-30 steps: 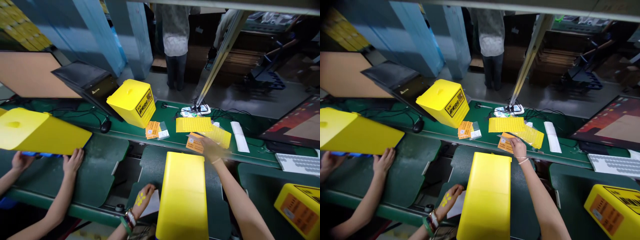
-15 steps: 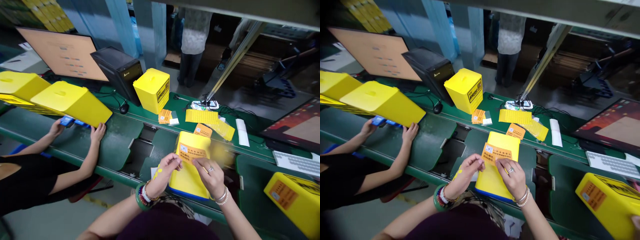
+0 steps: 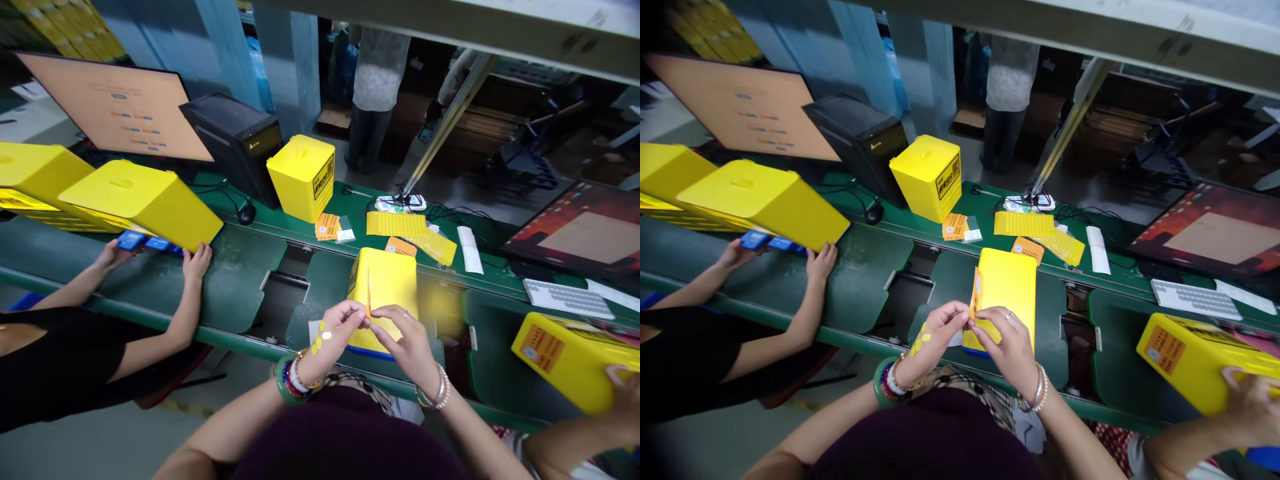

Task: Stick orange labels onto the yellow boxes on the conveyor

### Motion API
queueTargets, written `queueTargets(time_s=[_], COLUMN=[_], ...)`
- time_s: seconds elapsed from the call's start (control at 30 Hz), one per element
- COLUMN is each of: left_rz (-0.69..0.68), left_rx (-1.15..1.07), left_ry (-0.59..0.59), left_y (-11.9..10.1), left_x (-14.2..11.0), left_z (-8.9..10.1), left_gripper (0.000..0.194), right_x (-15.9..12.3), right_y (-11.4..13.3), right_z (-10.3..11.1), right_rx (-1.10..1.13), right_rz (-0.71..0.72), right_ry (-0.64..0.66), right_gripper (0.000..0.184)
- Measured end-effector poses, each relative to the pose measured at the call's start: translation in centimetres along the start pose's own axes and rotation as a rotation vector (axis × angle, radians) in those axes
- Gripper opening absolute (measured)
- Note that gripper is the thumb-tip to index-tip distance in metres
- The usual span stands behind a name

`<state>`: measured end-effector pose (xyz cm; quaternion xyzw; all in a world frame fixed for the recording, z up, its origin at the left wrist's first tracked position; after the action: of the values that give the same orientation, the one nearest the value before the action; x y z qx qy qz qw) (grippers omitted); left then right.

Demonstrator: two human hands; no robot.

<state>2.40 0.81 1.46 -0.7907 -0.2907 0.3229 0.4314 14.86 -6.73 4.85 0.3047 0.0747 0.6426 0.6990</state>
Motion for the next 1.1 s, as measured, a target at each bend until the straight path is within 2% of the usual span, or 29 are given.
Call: queueTargets(time_s=[0.17, 0.27, 0.43, 0.6, 0.73, 0.83, 0.93, 1.03, 1.1], left_rz=[-0.139, -0.181, -0.127, -0.079, -0.096, -0.074, -0.053, -0.016, 0.030], left_rx=[0.386, 0.506, 0.432, 0.384, 0.413, 0.360, 0.285, 0.301, 0.306], left_ry=[0.009, 0.040, 0.060, 0.037, 0.059, 0.073, 0.065, -0.090, -0.172], left_y=[-0.7, -1.0, -0.7, -0.5, -0.8, -0.3, 0.7, 1.7, 2.2], left_x=[-0.5, -0.7, -0.2, 0.6, 0.7, 1.0, 1.6, 1.7, 1.3], left_z=[0.5, 0.8, 1.2, 1.6, 1.2, 1.3, 3.0, 7.2, 9.5], left_gripper=[0.027, 0.028, 0.031, 0.027, 0.026, 0.025, 0.022, 0.021, 0.023], right_x=[0.1, 0.2, 0.5, 0.5, 0.7, 1.0, 1.0, 0.8, 0.8], right_y=[2.7, 3.3, 2.5, 1.8, 1.6, 0.6, -1.9, -5.4, -6.7], right_z=[0.0, -0.3, -1.0, -1.8, -2.2, -2.6, -2.6, -1.6, -1.3], right_rx=[-0.326, -0.434, -0.337, -0.366, -0.299, -0.156, 0.046, 0.184, 0.218], right_rz=[0.105, 0.139, 0.134, 0.132, 0.050, -0.051, -0.189, -0.380, -0.452], right_ry=[-0.116, -0.129, -0.064, -0.022, -0.021, 0.009, 0.076, 0.020, -0.017], right_gripper=[0.009, 0.012, 0.011, 0.011, 0.013, 0.016, 0.017, 0.020, 0.022])
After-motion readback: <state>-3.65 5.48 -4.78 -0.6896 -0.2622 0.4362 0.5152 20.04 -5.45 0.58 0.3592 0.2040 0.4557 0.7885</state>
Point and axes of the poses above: each hand's wrist, its own x-axis towards the middle knuckle, its own z-axis out of the back of the hand, y = z × x, the point moved 6 cm from there along x, towards the middle knuckle, and after that the axes turned 14 degrees about -x, right-handed, at the moved point
